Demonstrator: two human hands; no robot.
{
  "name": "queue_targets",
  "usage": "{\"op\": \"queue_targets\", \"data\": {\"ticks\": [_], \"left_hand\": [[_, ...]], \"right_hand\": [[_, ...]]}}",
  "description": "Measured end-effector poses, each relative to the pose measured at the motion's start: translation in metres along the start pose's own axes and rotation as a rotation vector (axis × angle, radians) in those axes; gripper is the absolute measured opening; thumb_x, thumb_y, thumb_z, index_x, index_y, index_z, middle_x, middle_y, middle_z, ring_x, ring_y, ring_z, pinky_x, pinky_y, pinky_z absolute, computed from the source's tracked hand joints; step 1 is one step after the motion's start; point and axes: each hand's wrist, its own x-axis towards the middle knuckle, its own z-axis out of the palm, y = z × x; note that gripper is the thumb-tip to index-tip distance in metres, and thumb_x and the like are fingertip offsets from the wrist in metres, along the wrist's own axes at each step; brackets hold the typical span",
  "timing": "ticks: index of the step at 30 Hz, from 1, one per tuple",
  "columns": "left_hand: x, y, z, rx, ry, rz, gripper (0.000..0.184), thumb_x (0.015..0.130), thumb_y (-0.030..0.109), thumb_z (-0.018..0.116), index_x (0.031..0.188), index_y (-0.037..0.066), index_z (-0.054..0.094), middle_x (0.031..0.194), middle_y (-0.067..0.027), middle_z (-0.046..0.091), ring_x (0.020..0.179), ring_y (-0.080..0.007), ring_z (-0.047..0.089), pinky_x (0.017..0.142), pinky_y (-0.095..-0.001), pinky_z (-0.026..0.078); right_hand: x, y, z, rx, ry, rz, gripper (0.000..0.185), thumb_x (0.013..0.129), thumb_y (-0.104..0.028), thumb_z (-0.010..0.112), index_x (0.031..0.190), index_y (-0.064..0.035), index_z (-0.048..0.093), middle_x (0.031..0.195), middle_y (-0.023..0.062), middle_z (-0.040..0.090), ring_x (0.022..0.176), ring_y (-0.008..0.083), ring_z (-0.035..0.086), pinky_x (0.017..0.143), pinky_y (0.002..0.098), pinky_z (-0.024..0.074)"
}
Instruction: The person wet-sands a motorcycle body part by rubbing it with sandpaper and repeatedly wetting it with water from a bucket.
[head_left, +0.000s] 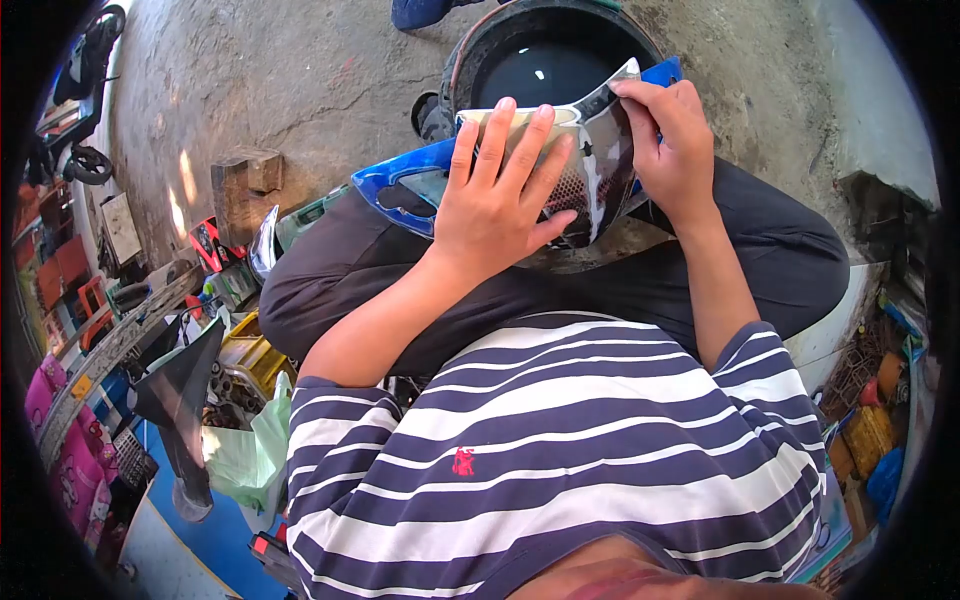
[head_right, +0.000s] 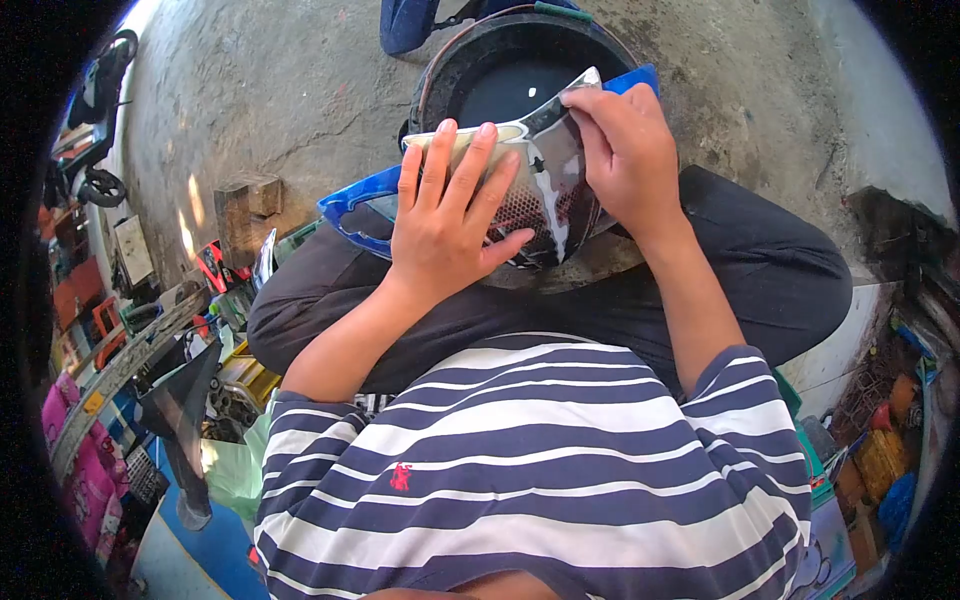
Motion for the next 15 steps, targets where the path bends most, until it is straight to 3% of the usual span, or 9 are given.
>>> {"op": "queue_targets", "data": {"ticks": [4, 5, 8, 11, 14, 15], "left_hand": [[0.000, 0.000, 0.001, 0.006, -0.007, -0.005, 0.075, 0.088, 0.060, 0.077, 0.149, 0.017, 0.067, 0.169, -0.0138, 0.047, 0.158, -0.0462, 0.038, 0.129, -0.0626, 0.023], [0.001, 0.000, 0.001, 0.005, -0.006, -0.003, 0.075, 0.088, 0.060, 0.077, 0.149, 0.017, 0.067, 0.169, -0.0138, 0.047, 0.158, -0.0462, 0.038, 0.129, -0.0626, 0.023], [-0.001, 0.001, 0.000, 0.006, -0.010, -0.006, 0.075, 0.089, 0.060, 0.076, 0.149, 0.018, 0.067, 0.169, -0.0139, 0.047, 0.157, -0.0463, 0.039, 0.129, -0.0626, 0.023], [0.001, 0.001, -0.001, 0.024, -0.015, -0.006, 0.075, 0.089, 0.060, 0.076, 0.150, 0.018, 0.066, 0.169, -0.0140, 0.047, 0.157, -0.0466, 0.039, 0.128, -0.0625, 0.023], [0.001, 0.001, -0.001, 0.024, -0.018, -0.005, 0.075, 0.089, 0.060, 0.076, 0.150, 0.018, 0.066, 0.169, -0.0141, 0.048, 0.157, -0.0468, 0.039, 0.128, -0.0624, 0.024], [0.000, 0.001, -0.001, 0.023, -0.017, -0.006, 0.075, 0.089, 0.060, 0.076, 0.150, 0.018, 0.066, 0.169, -0.0141, 0.048, 0.157, -0.0469, 0.040, 0.128, -0.0623, 0.024]], "right_hand": [[-0.003, -0.023, 0.003, 0.053, -0.125, -0.238, 0.030, 0.087, 0.006, 0.073, 0.114, -0.0064, 0.073, 0.111, 0.0101, 0.078, 0.101, 0.0345, 0.069, 0.089, 0.0435, 0.0570], [-0.003, -0.011, 0.000, 0.041, -0.131, -0.215, 0.033, 0.085, 0.007, 0.073, 0.115, -0.0056, 0.072, 0.115, 0.0116, 0.077, 0.107, 0.0347, 0.071, 0.094, 0.0442, 0.0583], [0.003, 0.015, -0.001, 0.075, -0.021, -0.011, 0.035, 0.085, 0.008, 0.073, 0.117, -0.0057, 0.072, 0.115, 0.0116, 0.078, 0.105, 0.0351, 0.072, 0.091, 0.0448, 0.0593], [-0.005, -0.018, -0.001, 0.068, -0.105, -0.213, 0.027, 0.092, 0.005, 0.071, 0.116, -0.0061, 0.074, 0.112, 0.0133, 0.078, 0.099, 0.0348, 0.074, 0.086, 0.0421, 0.0600], [-0.006, 0.010, -0.010, 0.019, -0.132, 0.070, 0.032, 0.092, 0.010, 0.071, 0.120, -0.0054, 0.074, 0.116, 0.0132, 0.079, 0.099, 0.0307, 0.075, 0.085, 0.0398, 0.0600], [0.002, 0.022, -0.010, 0.014, -0.050, 0.092, 0.036, 0.090, 0.011, 0.072, 0.121, -0.0065, 0.075, 0.113, 0.0128, 0.079, 0.096, 0.0313, 0.074, 0.083, 0.0395, 0.0597]]}}
